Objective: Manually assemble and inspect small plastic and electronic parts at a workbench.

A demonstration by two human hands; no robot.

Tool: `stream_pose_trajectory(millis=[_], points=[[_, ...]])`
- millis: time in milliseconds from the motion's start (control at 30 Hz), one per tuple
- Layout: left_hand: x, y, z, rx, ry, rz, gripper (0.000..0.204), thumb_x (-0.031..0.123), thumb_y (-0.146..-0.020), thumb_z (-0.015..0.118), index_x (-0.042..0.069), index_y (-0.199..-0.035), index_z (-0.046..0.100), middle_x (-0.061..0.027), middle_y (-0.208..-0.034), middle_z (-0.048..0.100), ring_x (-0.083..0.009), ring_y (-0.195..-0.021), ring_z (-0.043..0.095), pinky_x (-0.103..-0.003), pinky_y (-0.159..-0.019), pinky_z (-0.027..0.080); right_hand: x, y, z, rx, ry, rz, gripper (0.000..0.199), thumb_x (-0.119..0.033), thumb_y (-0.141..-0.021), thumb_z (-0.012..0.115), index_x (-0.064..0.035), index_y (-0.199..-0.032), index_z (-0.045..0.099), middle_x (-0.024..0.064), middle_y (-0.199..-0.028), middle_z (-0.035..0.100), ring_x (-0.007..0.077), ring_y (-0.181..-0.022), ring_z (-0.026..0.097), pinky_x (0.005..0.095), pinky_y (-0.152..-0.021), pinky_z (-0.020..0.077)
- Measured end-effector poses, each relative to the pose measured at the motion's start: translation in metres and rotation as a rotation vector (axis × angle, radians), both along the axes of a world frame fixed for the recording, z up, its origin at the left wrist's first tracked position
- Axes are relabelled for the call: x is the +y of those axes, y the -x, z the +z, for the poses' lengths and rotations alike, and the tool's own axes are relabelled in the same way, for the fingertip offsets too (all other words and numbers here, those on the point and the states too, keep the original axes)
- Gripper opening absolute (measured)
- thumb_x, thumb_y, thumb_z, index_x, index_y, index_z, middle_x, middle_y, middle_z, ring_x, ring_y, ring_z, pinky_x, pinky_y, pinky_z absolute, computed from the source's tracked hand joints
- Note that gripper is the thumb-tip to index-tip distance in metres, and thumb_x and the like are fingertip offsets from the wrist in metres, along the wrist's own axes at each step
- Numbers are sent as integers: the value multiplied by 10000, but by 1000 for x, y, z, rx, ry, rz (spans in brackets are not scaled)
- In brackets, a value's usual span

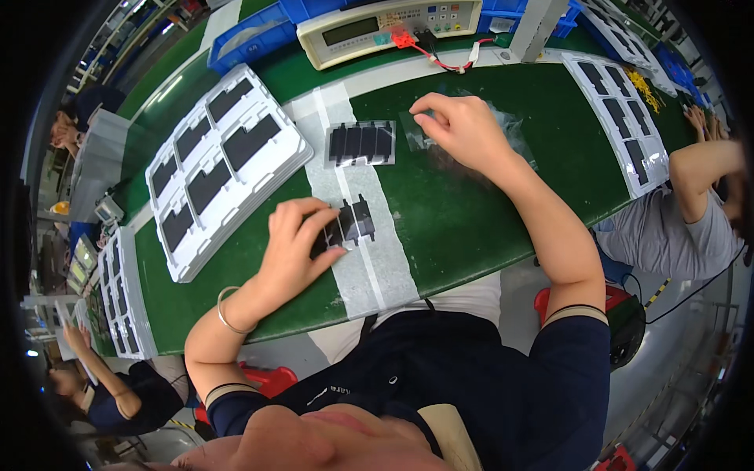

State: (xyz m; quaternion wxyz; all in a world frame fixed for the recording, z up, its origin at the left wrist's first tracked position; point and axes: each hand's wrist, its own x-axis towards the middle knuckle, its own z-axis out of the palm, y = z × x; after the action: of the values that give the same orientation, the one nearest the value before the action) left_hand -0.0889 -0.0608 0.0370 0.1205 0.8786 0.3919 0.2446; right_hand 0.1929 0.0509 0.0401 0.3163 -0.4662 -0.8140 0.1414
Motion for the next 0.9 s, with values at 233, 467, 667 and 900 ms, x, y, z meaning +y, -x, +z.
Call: stream_pose_trajectory(millis=[233,467,667,900], points=[[-6,3,-5,92,39,-82,482,114,-670,709,16,-1117,557,-127,-1233,503,-308,-1137,460,-405,-928,365,1,-1,-2,9,-38,73,126,-127,-812,592,-56,-909,630,55,-497,406,159,-451,399,297,-464,338],[2,29,13,-2,-200,146,295,8,-684,675,23,-967,595,-134,-1152,556,-318,-1122,506,-399,-924,428,-13,2,10,8,-70,152,111,-163,-788,609,-81,-861,622,96,-653,601,251,-563,575,348,-522,437],[83,80,20,43,-195,541,375,114,-713,702,0,-1051,588,-151,-1092,600,-330,-1076,521,-379,-923,413,-14,-3,5,-5,-94,220,124,-158,-780,614,-65,-861,626,91,-711,629,264,-638,611,368,-579,478],[106,100,15,141,-33,625,614,251,-607,789,18,-1127,558,-162,-1069,605,-333,-1047,518,-407,-909,383,-10,-4,7,22,-99,244,133,-162,-779,611,-73,-876,631,86,-745,641,266,-675,616,373,-598,477]])
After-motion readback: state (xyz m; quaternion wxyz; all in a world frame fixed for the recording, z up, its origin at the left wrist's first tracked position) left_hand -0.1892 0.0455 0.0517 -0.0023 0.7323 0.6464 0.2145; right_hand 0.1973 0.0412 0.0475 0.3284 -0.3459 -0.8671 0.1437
